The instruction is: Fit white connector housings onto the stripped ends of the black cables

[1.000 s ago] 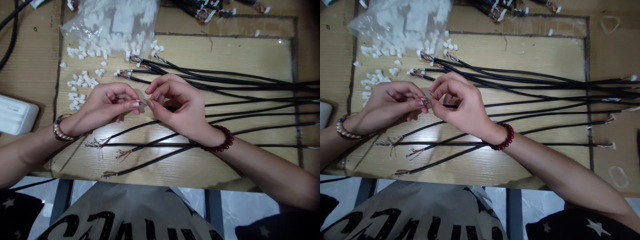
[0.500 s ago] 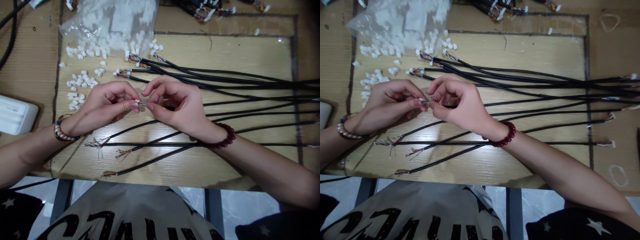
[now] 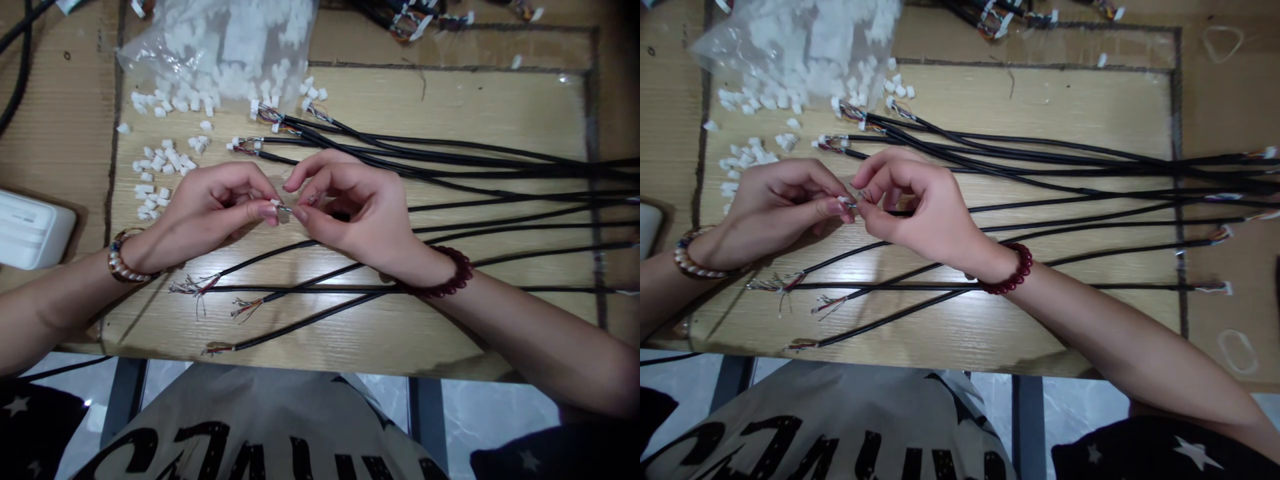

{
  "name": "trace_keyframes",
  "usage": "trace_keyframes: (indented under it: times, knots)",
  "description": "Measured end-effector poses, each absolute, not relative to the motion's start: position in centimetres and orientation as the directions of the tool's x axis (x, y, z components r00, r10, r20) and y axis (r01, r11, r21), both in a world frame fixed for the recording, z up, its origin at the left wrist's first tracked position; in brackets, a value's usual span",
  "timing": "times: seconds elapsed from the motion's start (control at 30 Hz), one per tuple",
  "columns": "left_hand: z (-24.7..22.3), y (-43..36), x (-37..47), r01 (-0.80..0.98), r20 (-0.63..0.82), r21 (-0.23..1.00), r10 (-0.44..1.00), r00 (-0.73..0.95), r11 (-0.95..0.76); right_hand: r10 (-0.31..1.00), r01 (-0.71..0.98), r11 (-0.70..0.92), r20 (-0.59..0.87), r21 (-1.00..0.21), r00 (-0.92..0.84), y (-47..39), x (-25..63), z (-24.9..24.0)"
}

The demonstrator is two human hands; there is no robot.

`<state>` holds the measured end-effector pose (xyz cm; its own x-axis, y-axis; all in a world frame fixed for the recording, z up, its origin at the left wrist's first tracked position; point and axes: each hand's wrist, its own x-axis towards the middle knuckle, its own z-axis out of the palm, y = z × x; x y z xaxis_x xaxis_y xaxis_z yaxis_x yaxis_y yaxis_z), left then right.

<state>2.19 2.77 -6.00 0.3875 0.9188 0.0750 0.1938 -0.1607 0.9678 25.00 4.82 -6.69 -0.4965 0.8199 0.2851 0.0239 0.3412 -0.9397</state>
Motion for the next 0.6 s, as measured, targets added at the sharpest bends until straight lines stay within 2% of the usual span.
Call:
trace_keyframes:
  times: [0.6]
  knots:
    - [-5.62, 2.60, 2.23, 0.246, -0.002, 0.964, 0.927, 0.375, -0.098, 0.838, 0.031, 0.298, 0.246, -0.954, -0.486, 4.59, 25.03, -6.01]
